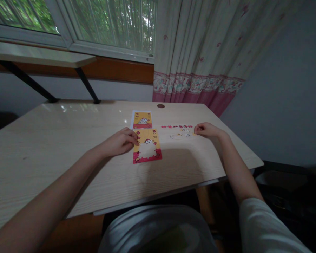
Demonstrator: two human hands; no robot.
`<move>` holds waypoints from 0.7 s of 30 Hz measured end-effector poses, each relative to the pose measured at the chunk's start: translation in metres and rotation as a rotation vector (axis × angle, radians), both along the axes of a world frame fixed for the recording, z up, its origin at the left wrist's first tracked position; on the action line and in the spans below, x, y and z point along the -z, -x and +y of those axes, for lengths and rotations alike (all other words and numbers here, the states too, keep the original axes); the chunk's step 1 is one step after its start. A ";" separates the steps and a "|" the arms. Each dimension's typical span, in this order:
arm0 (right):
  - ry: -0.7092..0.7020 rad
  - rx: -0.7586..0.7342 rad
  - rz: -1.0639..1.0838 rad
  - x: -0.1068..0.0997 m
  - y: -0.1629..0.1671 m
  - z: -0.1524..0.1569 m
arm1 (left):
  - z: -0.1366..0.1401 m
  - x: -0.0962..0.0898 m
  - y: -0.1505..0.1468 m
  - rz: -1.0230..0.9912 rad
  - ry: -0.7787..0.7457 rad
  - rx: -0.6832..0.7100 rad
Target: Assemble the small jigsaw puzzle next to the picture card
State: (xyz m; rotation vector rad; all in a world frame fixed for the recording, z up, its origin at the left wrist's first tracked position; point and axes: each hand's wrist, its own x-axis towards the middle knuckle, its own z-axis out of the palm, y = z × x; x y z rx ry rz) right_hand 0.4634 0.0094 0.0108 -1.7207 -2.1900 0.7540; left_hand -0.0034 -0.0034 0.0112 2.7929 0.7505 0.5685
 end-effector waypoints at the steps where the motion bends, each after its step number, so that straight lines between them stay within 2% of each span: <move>1: -0.019 -0.001 0.002 0.000 0.001 0.000 | 0.000 0.000 0.000 0.004 0.000 -0.003; 6: -0.121 0.007 0.005 -0.001 0.016 -0.004 | -0.001 -0.002 -0.001 0.009 -0.004 0.002; 12: -0.152 -0.055 -0.023 -0.006 0.038 -0.009 | -0.001 -0.003 -0.002 0.034 0.000 -0.011; 21: -0.215 -0.080 -0.100 -0.010 0.037 -0.010 | -0.001 -0.003 -0.001 0.008 -0.022 -0.017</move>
